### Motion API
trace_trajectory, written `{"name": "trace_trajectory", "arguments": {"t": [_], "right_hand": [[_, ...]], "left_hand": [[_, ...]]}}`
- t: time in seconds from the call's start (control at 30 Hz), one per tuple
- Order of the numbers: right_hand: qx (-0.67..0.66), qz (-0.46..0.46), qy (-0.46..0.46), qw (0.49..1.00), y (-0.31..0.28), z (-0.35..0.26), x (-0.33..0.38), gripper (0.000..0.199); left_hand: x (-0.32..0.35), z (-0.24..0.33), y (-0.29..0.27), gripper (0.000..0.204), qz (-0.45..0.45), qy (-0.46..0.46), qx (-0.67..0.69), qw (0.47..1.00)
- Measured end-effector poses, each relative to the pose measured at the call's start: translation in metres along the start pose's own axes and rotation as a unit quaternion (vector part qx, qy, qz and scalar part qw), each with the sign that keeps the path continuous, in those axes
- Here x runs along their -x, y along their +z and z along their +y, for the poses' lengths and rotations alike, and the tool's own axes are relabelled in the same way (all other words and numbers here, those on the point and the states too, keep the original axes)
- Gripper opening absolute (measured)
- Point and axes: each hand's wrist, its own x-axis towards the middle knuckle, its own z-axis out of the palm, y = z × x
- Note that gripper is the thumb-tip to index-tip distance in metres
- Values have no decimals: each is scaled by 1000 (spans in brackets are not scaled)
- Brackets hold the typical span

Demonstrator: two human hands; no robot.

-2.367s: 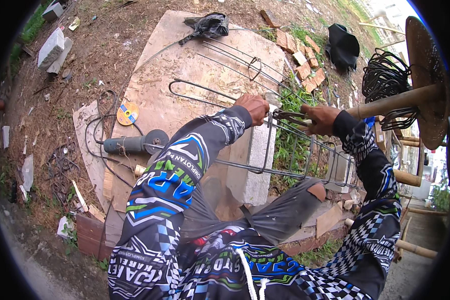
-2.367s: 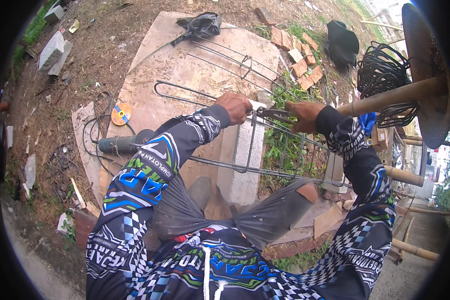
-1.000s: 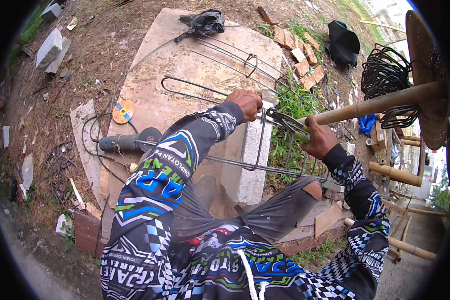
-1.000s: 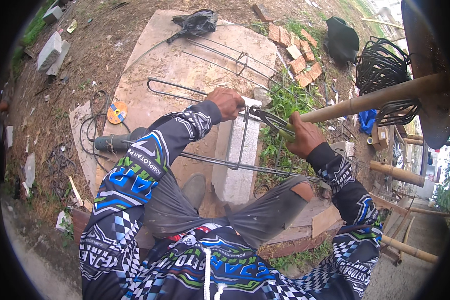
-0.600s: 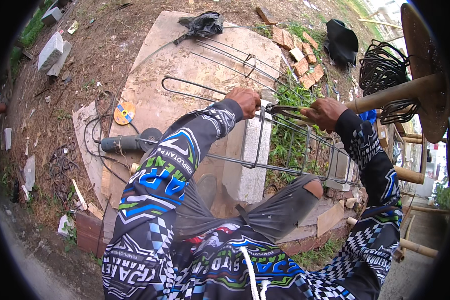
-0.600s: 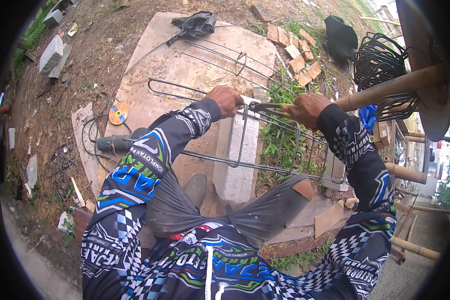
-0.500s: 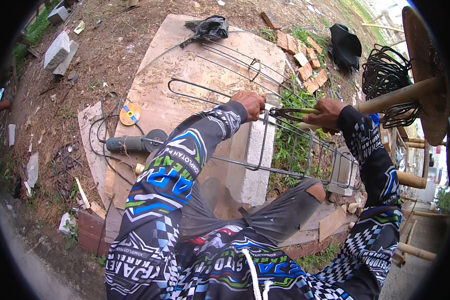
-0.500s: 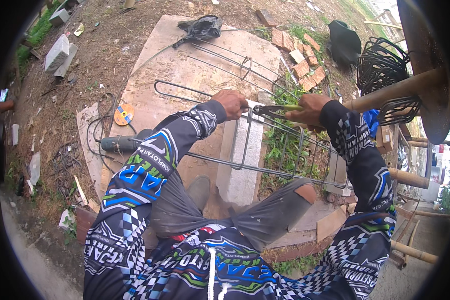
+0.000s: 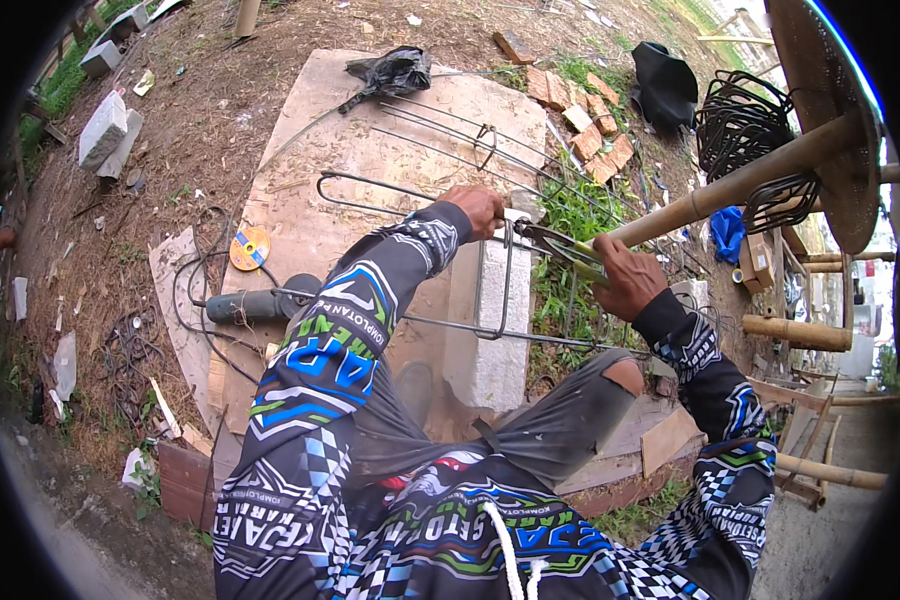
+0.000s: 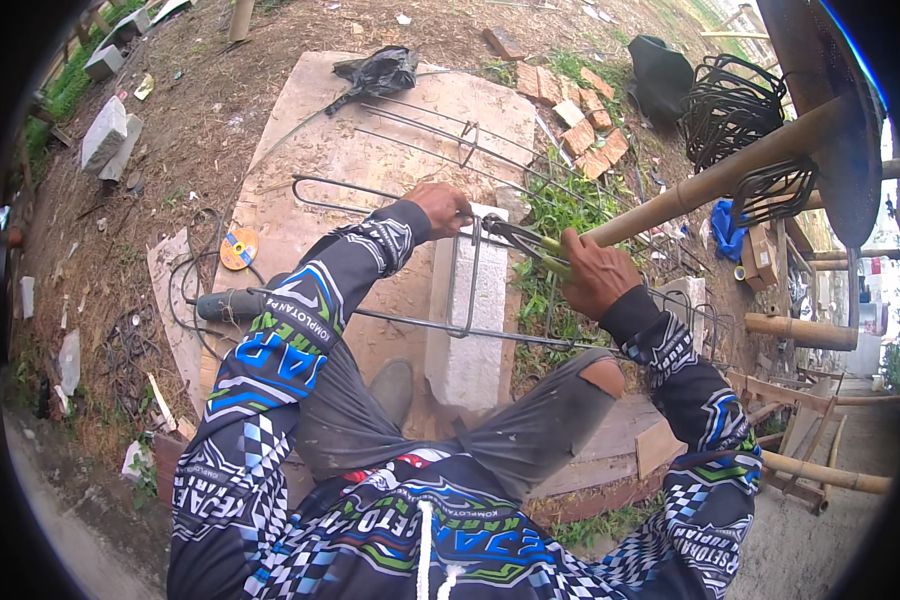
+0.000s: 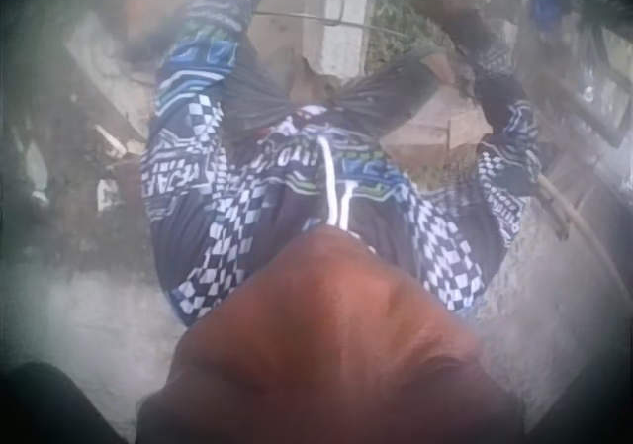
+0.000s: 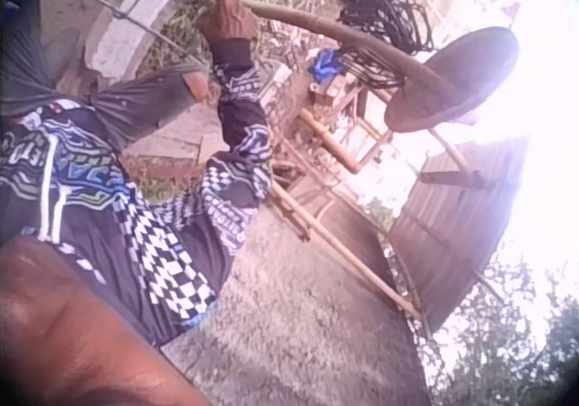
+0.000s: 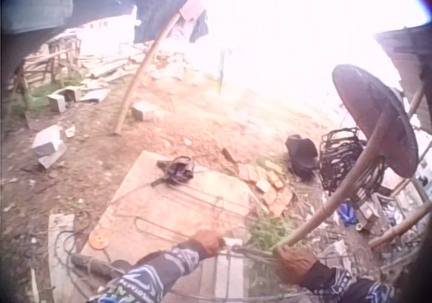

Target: The person sits on the ground and assembles a metal frame by bending and tying metal rods together using pliers and wire. The person repeatedly twists wire ties to secure the joints of the frame.

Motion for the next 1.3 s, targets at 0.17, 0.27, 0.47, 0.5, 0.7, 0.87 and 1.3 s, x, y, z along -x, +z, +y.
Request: {"name": "trace_trajectory", "arguments": {"t": [0.17, 0.27, 0.47, 0.5, 0.7, 0.87, 1.3], "right_hand": [[212, 193, -166, 944, -5, 32, -10, 57], [225, 192, -240, 925, -18, 54, -33, 61], [-38, -101, -79, 991, -20, 61, -52, 39], [-107, -172, -40, 979, -30, 59, -58, 41], [-149, -200, 16, 968, -36, 38, -55, 55], [-221, -295, 87, 926, -52, 38, -66, 58], [-440, -246, 85, 859, -86, 67, -116, 44]], "left_hand": [[-5, 5, -1, 22, -24, -13, 5, 1000], [-4, 1, 0, 20, -7, -6, 4, 1000], [-4, 7, -2, 20, -19, -20, -5, 1000], [-2, 9, -4, 20, -18, -20, -12, 1000], [3, 3, -7, 20, -18, -18, 14, 1000], [0, 5, -13, 26, -13, -6, -43, 999], [-53, 132, 35, 35, 380, -26, 135, 915]]}}
